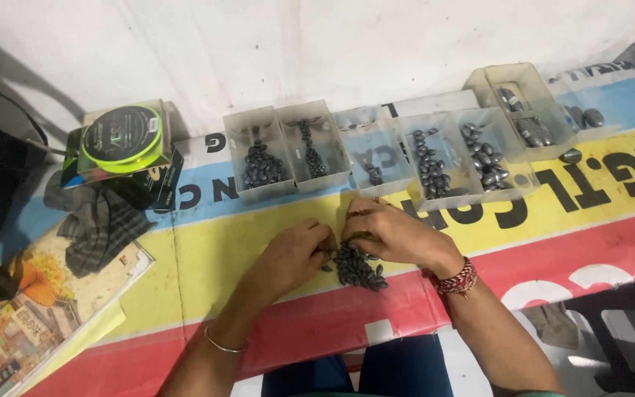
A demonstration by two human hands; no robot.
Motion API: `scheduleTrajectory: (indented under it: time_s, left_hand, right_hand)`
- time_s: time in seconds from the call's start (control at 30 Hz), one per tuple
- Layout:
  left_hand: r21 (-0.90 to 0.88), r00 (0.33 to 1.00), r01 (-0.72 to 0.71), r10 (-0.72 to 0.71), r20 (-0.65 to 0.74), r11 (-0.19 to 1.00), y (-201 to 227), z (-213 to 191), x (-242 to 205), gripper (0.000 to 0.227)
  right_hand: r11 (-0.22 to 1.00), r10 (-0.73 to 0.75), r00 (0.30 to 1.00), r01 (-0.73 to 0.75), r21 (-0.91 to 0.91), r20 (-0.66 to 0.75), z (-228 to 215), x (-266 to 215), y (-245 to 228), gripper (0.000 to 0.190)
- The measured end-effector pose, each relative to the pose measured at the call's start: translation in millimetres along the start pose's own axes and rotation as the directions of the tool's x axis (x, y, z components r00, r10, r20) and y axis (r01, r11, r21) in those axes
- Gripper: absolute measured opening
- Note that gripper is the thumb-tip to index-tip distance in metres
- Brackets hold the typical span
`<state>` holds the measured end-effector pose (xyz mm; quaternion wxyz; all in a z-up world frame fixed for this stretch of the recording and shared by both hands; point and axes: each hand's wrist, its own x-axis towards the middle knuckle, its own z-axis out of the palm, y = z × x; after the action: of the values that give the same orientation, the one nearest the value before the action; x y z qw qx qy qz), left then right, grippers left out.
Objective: Assembling fishing rigs by picking up small lead sinkers from various containers and attaching them to a fishing line.
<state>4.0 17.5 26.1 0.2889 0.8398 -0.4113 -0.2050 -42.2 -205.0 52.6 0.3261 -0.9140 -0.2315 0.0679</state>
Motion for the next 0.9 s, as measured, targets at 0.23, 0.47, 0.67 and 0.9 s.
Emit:
scheduleTrajectory:
  time_s: [0.23, 0.47, 0.67, 0.9]
  left_hand:
    - [-0.012, 0.992, 0.002, -0.003, -0.126, 1.000, -11, 12, 3, 0.010]
    - [0.026, 0.982, -0.025, 0.029, -0.184, 0.999, -12, 16, 1, 0.007]
    - [0.014, 0.980, -0.029, 0.031, -0.194, 0.999, -13, 15, 1, 0.009]
    - [-0.019, 0.981, -0.001, -0.002, -0.195, 1.000, -9, 14, -1, 0.014]
  right_hand:
    - [0.999, 0.046, 0.998, -0.046, -0.003, 0.041, 2, 4, -7, 0.009]
    - [0.998, -0.005, 1.000, 0.004, 0.064, 0.018, 10, 8, -10, 0.010]
    - [0.999, 0.015, 1.000, -0.016, 0.049, 0.025, 4, 12, -17, 0.009]
    - [0.998, 0.049, 0.999, -0.048, 0.028, -0.012, 13, 16, -15, 0.008]
